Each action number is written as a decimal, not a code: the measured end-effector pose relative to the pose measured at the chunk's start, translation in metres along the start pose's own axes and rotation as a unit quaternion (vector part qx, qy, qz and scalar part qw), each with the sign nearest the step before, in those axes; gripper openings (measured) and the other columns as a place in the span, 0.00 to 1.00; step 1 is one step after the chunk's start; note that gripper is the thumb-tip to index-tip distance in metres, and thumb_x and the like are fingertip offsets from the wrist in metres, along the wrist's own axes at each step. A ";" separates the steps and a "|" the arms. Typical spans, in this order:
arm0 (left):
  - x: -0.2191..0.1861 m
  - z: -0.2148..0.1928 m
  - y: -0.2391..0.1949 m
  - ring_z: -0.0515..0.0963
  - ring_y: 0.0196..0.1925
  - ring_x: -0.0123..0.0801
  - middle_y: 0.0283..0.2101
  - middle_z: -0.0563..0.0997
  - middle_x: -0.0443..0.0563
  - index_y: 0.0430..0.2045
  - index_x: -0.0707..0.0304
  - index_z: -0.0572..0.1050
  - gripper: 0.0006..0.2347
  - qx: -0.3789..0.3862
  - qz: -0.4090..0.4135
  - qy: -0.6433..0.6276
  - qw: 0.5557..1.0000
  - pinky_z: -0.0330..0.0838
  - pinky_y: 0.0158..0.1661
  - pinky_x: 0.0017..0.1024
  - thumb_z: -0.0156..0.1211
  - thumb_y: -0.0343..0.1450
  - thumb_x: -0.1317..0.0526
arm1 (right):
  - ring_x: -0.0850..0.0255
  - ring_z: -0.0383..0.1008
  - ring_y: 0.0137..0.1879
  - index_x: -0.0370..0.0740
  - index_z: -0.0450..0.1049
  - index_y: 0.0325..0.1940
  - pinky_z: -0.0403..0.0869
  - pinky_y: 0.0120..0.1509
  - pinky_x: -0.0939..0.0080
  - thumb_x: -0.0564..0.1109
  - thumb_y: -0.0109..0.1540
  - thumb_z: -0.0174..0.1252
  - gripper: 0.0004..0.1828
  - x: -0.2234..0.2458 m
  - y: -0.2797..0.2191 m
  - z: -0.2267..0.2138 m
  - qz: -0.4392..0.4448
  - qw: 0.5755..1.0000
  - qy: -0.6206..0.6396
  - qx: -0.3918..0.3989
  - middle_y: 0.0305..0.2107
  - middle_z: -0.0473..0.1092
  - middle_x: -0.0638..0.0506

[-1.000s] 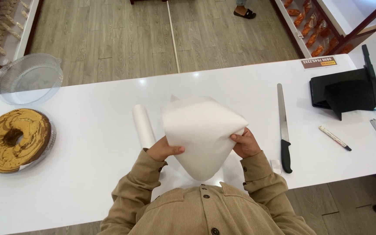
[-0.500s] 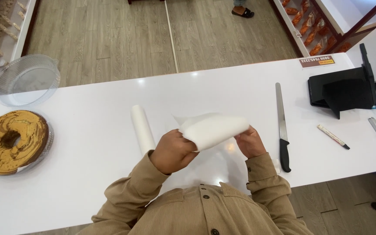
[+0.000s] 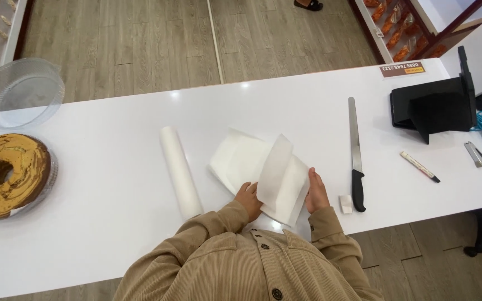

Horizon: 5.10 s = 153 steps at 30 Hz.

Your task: Unrolling parchment paper from a roll and cutting it into individual sheets using a long knife on a counter.

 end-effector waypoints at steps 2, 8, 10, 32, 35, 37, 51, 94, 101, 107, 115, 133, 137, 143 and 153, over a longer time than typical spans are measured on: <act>-0.008 -0.049 -0.004 0.52 0.74 0.49 0.76 0.49 0.51 0.63 0.48 0.67 0.25 0.227 -0.034 0.009 0.973 0.49 0.65 0.50 0.49 0.72 0.42 | 0.42 0.62 0.70 0.44 0.48 0.78 0.64 0.74 0.38 0.71 0.69 0.50 0.44 -0.022 0.038 -0.022 -0.045 0.992 -0.121 0.003 0.67 0.60 0.38; -0.020 -0.080 0.002 0.42 0.78 0.51 0.77 0.40 0.59 0.73 0.34 0.32 0.40 0.280 0.039 0.004 0.959 0.34 0.67 0.61 0.44 0.69 0.31 | 0.43 0.36 0.82 0.48 0.38 0.81 0.45 0.82 0.36 0.76 0.60 0.59 0.59 0.029 -0.059 0.048 -0.033 0.968 -0.248 -0.019 0.76 0.39 0.37; -0.027 -0.074 0.005 0.41 0.78 0.50 0.77 0.41 0.59 0.73 0.35 0.33 0.41 0.271 0.053 -0.014 0.961 0.31 0.68 0.62 0.44 0.68 0.30 | 0.43 0.33 0.82 0.49 0.36 0.81 0.41 0.80 0.29 0.81 0.60 0.51 0.59 0.042 -0.091 0.063 -0.027 0.971 -0.237 -0.013 0.77 0.36 0.39; 0.098 -0.071 -0.012 0.34 0.78 0.48 0.77 0.37 0.59 0.74 0.48 0.38 0.35 0.050 -0.451 -0.146 0.879 0.28 0.69 0.63 0.44 0.76 0.39 | 0.45 0.56 0.75 0.37 0.50 0.77 0.60 0.78 0.47 0.53 0.62 0.67 0.47 0.006 -0.023 0.002 -0.093 0.889 -0.434 -0.110 0.66 0.55 0.38; 0.145 -0.010 -0.029 0.38 0.75 0.45 0.74 0.40 0.56 0.73 0.52 0.34 0.41 0.091 -0.532 -0.216 0.814 0.42 0.67 0.55 0.40 0.74 0.30 | 0.44 0.51 0.76 0.37 0.48 0.78 0.57 0.80 0.46 0.53 0.64 0.63 0.45 0.001 -0.030 0.021 -0.086 0.879 -0.456 -0.112 0.67 0.52 0.39; 0.135 -0.019 -0.029 0.43 0.73 0.44 0.72 0.44 0.56 0.73 0.51 0.34 0.41 0.097 -0.525 -0.218 0.817 0.47 0.65 0.52 0.41 0.74 0.30 | 0.44 0.51 0.76 0.39 0.47 0.78 0.56 0.80 0.45 0.55 0.65 0.62 0.45 -0.008 -0.028 0.033 -0.083 0.874 -0.466 -0.112 0.66 0.51 0.40; 0.149 -0.048 -0.023 0.71 0.62 0.45 0.68 0.55 0.54 0.72 0.53 0.47 0.40 0.170 -0.486 -0.148 0.844 0.63 0.58 0.45 0.39 0.71 0.28 | 0.46 0.57 0.74 0.48 0.45 0.75 0.61 0.77 0.48 0.47 0.69 0.49 0.32 -0.025 -0.047 0.022 -0.031 0.931 -0.346 -0.115 0.64 0.58 0.37; 0.126 -0.046 0.000 0.59 0.71 0.52 0.66 0.58 0.62 0.68 0.61 0.51 0.38 0.076 -0.496 -0.335 0.798 0.60 0.67 0.49 0.57 0.71 0.38 | 0.43 0.49 0.74 0.37 0.59 0.72 0.57 0.78 0.47 0.55 0.61 0.61 0.39 -0.008 -0.039 0.037 -0.049 0.919 -0.365 -0.139 0.66 0.50 0.41; 0.128 -0.047 -0.005 0.63 0.71 0.52 0.68 0.62 0.66 0.69 0.62 0.50 0.38 0.087 -0.491 -0.380 0.779 0.62 0.66 0.47 0.57 0.70 0.39 | 0.43 0.60 0.73 0.48 0.43 0.76 0.63 0.76 0.44 0.52 0.63 0.63 0.46 0.004 -0.040 0.023 -0.003 0.972 -0.197 -0.125 0.68 0.54 0.33; 0.130 -0.044 -0.011 0.60 0.72 0.52 0.67 0.63 0.63 0.66 0.61 0.58 0.37 0.036 -0.500 -0.383 0.776 0.60 0.68 0.46 0.65 0.67 0.41 | 0.45 0.81 0.48 0.38 0.73 0.62 0.79 0.52 0.46 0.44 0.59 0.67 0.28 -0.011 -0.003 0.004 -0.025 0.990 -0.122 -0.069 0.45 0.77 0.37; 0.159 -0.037 -0.014 0.56 0.72 0.46 0.64 0.65 0.58 0.70 0.51 0.45 0.48 -0.130 -0.388 -0.581 0.703 0.51 0.72 0.44 0.77 0.61 0.47 | 0.55 0.81 0.37 0.39 0.80 0.43 0.79 0.46 0.58 0.36 0.54 0.69 0.14 0.052 -0.048 0.013 -0.175 0.983 -0.015 0.051 0.33 0.79 0.45; 0.140 -0.074 -0.029 0.80 0.52 0.42 0.51 0.82 0.59 0.55 0.60 0.75 0.20 -0.189 -0.299 -0.673 0.649 0.74 0.55 0.43 0.70 0.69 0.58 | 0.47 0.78 0.52 0.33 0.77 0.55 0.73 0.61 0.46 0.31 0.53 0.68 0.25 0.061 -0.054 0.007 -0.181 0.978 -0.076 0.077 0.45 0.78 0.40; 0.161 -0.045 -0.041 0.77 0.55 0.45 0.50 0.80 0.62 0.53 0.64 0.76 0.19 -0.223 -0.270 -0.660 0.664 0.70 0.58 0.46 0.70 0.68 0.64 | 0.54 0.78 0.52 0.38 0.79 0.53 0.74 0.63 0.50 0.32 0.54 0.69 0.23 0.057 -0.057 0.012 -0.240 0.969 -0.026 0.058 0.44 0.79 0.45; 0.124 -0.105 -0.048 0.73 0.51 0.32 0.44 0.76 0.49 0.46 0.65 0.77 0.12 -0.212 -0.271 -0.744 0.573 0.70 0.54 0.28 0.62 0.70 0.63 | 0.44 0.71 0.62 0.28 0.72 0.61 0.69 0.69 0.40 0.31 0.53 0.69 0.31 0.026 -0.034 0.021 -0.244 0.968 -0.027 0.053 0.51 0.74 0.37; 0.111 -0.106 -0.038 0.79 0.48 0.37 0.41 0.83 0.61 0.41 0.66 0.79 0.09 -0.289 -0.280 -0.639 0.655 0.74 0.51 0.37 0.65 0.68 0.71 | 0.51 0.73 0.60 0.37 0.75 0.61 0.67 0.71 0.43 0.38 0.59 0.68 0.25 0.041 -0.049 0.027 -0.316 0.945 -0.075 -0.024 0.50 0.75 0.41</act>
Point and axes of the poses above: each hand's wrist, its own y-axis towards the middle knuckle, its own z-axis out of the palm, x = y × z, the point moved 3 cm from there along y, towards the middle knuckle
